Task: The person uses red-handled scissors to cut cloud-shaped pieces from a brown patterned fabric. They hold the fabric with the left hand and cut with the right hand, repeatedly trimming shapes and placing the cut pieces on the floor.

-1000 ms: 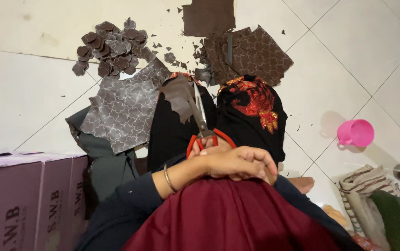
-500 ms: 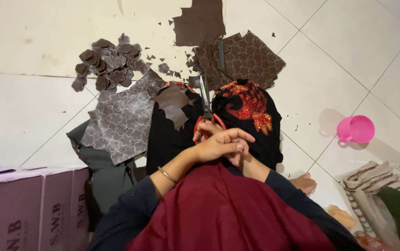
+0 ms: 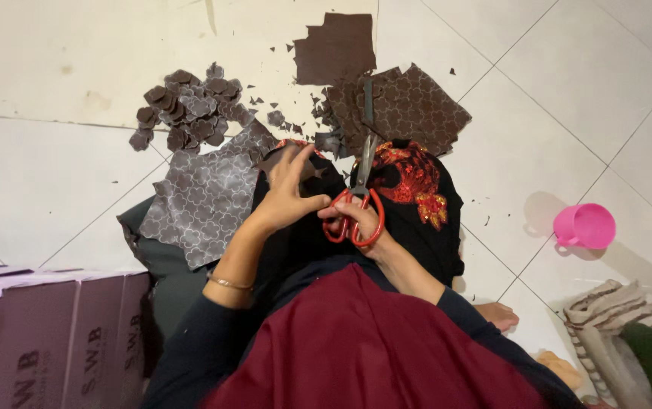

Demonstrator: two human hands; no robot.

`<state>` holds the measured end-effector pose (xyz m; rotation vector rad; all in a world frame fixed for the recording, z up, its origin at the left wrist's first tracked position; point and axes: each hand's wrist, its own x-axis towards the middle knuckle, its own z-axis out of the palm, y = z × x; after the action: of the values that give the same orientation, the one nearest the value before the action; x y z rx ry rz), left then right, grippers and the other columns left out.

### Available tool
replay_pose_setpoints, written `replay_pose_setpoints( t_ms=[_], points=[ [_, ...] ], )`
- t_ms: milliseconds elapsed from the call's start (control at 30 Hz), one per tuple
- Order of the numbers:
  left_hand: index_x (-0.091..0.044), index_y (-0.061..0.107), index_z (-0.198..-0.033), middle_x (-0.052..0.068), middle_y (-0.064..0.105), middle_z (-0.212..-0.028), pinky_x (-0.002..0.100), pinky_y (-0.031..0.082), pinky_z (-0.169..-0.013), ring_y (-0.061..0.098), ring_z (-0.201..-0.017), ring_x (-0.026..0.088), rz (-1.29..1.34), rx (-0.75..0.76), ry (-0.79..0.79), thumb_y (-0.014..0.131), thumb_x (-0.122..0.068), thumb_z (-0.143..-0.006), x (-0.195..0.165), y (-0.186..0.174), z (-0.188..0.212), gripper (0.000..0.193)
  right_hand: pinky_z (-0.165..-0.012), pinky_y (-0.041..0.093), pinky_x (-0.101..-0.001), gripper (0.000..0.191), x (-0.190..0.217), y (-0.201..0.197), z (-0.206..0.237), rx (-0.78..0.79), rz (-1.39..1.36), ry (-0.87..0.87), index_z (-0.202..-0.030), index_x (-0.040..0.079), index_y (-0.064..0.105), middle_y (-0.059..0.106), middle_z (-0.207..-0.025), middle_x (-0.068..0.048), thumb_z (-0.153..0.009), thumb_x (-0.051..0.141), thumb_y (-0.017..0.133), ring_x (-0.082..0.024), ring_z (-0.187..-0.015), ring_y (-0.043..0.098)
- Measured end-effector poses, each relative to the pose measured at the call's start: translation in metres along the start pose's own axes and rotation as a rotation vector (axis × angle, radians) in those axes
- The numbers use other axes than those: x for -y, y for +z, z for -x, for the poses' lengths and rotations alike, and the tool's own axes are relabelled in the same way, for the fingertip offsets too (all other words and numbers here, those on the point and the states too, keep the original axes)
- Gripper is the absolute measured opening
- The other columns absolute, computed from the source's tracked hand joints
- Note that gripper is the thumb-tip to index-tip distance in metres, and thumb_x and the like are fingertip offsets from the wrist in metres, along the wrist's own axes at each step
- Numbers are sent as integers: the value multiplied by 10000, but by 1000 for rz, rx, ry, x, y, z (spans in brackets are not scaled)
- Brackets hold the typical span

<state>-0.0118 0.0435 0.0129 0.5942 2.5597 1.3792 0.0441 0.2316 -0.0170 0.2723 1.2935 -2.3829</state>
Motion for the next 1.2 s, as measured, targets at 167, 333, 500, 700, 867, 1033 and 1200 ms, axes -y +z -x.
replay_pose_setpoints(
  t_ms=[167,333,500,700,867,1033,1200],
  points=[
    [-283,198,-1628,268,-124,-1664,770,162,-1123,-79,-1544,499,-318,145,-494,872,-595,-714,13,20,2,1178,-690,572,-313,137,1,8,6,-57,104,-15,-979,0,665,739,-972,-149,-946,124,712,-193,-767,729],
    [-283,313,-1582,261,47,-1653,749,248,-1100,123,-1502,512,-439,84,-399,863,-480,-739,9,19,9,1026,-725,593,-304,94,5,14,7,-109,154,30,-924,28,644,760,-1023,-146,-934,101,703,-189,-804,745],
    [-241,606,-1328,184,541,-1400,552,471,-1019,543,-1259,415,-396,-125,-227,793,-281,-785,15,3,12,575,-743,613,-306,91,0,13,6,-98,149,46,-911,55,637,763,-1053,-164,-924,131,686,-205,-837,763],
    [-95,737,-1057,149,734,-989,464,564,-835,728,-936,369,-238,-755,-27,597,-95,-949,36,-106,-25,177,-713,557,-299,113,-11,0,2,-110,257,51,-956,1,673,681,-963,-135,-947,80,753,-208,-848,725],
    [13,677,-1202,129,782,-1087,366,583,-921,729,-981,233,127,-935,-198,691,-228,-1021,35,-161,-23,302,-697,561,-317,129,-16,-4,1,-118,255,115,-922,42,641,750,-1007,-138,-915,133,732,-200,-835,731],
    [-51,537,-1405,29,695,-1056,305,580,-640,628,-707,125,742,-471,-252,736,-254,-932,4,-95,-3,552,-742,581,-338,175,-10,3,2,-111,261,120,-943,67,629,757,-1043,-128,-890,198,733,-203,-863,737],
    [-134,560,-1334,-3,667,-1092,328,641,-701,658,-829,84,1039,-143,-451,715,-291,-927,1,-19,26,462,-799,589,-319,199,-8,7,8,-40,257,120,-996,84,656,771,-1131,-111,-889,251,652,-177,-897,740]
  ],
)
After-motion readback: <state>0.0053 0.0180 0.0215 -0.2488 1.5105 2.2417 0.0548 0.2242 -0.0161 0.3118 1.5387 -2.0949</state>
